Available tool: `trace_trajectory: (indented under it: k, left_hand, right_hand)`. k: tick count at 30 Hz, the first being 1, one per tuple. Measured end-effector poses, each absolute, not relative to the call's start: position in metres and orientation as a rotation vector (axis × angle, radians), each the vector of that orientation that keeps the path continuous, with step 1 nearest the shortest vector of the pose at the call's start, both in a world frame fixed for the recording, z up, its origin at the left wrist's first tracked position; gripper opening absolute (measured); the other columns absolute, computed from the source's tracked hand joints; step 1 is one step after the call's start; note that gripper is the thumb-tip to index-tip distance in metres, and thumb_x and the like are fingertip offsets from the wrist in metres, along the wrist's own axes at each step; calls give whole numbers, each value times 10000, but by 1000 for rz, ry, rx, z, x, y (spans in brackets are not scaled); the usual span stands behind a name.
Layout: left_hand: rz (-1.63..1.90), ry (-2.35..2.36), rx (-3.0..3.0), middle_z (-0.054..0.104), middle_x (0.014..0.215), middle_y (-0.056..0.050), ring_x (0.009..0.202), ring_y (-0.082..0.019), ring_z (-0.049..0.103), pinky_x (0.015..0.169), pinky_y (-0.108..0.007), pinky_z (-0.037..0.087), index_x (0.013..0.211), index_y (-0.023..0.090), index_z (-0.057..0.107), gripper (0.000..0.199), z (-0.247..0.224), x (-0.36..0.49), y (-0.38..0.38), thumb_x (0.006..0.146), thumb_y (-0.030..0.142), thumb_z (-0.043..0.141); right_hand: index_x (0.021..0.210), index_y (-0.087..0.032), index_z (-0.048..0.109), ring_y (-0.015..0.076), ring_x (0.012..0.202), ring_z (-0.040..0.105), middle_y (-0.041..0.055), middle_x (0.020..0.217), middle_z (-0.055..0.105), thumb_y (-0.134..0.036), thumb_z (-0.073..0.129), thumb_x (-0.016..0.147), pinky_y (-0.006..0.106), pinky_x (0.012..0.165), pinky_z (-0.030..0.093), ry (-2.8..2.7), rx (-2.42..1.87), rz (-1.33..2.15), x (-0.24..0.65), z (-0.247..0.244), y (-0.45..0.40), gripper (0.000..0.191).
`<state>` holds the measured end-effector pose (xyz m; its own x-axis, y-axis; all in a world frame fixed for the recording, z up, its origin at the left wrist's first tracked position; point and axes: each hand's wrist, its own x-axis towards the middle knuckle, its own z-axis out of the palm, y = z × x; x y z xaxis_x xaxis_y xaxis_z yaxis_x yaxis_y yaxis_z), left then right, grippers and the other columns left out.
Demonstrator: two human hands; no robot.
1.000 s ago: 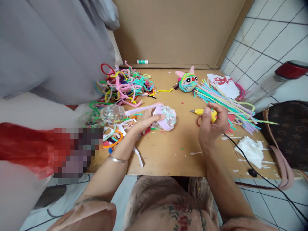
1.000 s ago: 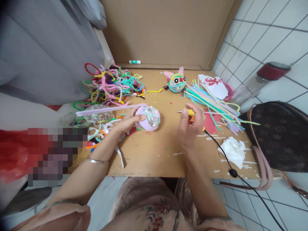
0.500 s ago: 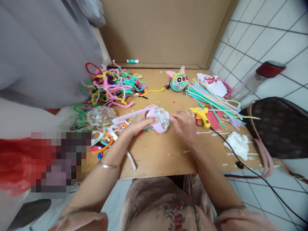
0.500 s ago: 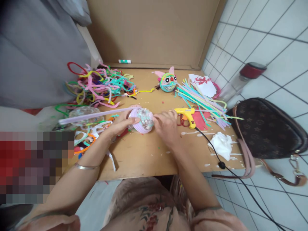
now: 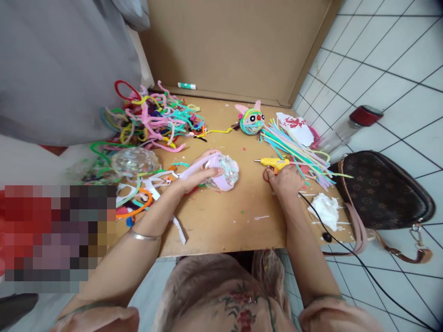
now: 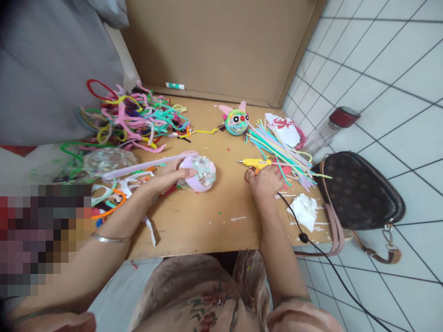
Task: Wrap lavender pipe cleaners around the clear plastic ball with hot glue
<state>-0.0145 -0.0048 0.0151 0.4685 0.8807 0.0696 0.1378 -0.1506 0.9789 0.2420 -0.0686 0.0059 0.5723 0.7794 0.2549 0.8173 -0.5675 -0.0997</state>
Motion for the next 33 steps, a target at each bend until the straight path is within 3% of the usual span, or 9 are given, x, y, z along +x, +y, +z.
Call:
trace_trajectory:
  k: [8, 11, 17, 22, 29, 33]
  left_hand:
    - [847, 868, 1606, 620, 1066, -56, 1062, -283, 550, 950, -368, 440, 1090, 182, 605, 595, 13, -16, -3, 583, 472, 718]
    - [859, 845, 1572, 614, 1032, -50, 1021, -256, 554, 911, -358, 451, 1134, 173, 584, 628, 11, -16, -2, 596, 477, 698]
    - [858, 793, 1572, 584, 1091, -61, 987, -227, 542, 858, -315, 443, 1095, 161, 576, 594, 11, -16, 0, 593, 438, 730]
    - [853, 763, 1575, 593, 1060, -52, 964, -210, 554, 833, -295, 441, 1141, 163, 551, 624, 7, -18, 2, 614, 432, 752]
    - [836, 756, 1560, 589, 1040, -41, 918, -192, 553, 772, -276, 443, 1161, 178, 539, 635, 8, -19, 1, 620, 420, 765]
    - [823, 765, 1551, 584, 999, -37, 902, -191, 543, 768, -277, 435, 1133, 166, 539, 608, 15, -19, -2, 623, 419, 752]
  right_hand:
    - [1063, -48, 628, 342, 918, 641, 239, 1028, 659, -460, 565, 785, 416, 753, 475, -1198, -2515, -280, 248, 3, -68, 501]
    - [1051, -91, 621, 303, 807, 626, 176, 911, 670, -469, 555, 762, 384, 691, 446, -1109, -2411, -270, 245, 9, -70, 481]
    - [848, -205, 570, 231, 636, 517, 51, 696, 607, -575, 580, 663, 327, 604, 378, -1150, -2013, -205, 224, 40, -58, 414]
    - [921, -218, 539, 252, 677, 562, 33, 687, 602, -526, 610, 661, 336, 644, 398, -1245, -1905, -222, 198, 60, -44, 409]
    - [839, -229, 512, 218, 657, 577, 50, 747, 627, -456, 549, 669, 340, 650, 460, -1289, -1778, -249, 201, 29, -43, 286]
    - [804, -243, 483, 215, 610, 560, 23, 670, 582, -469, 548, 659, 341, 603, 457, -1392, -1735, -256, 203, 22, -49, 277]
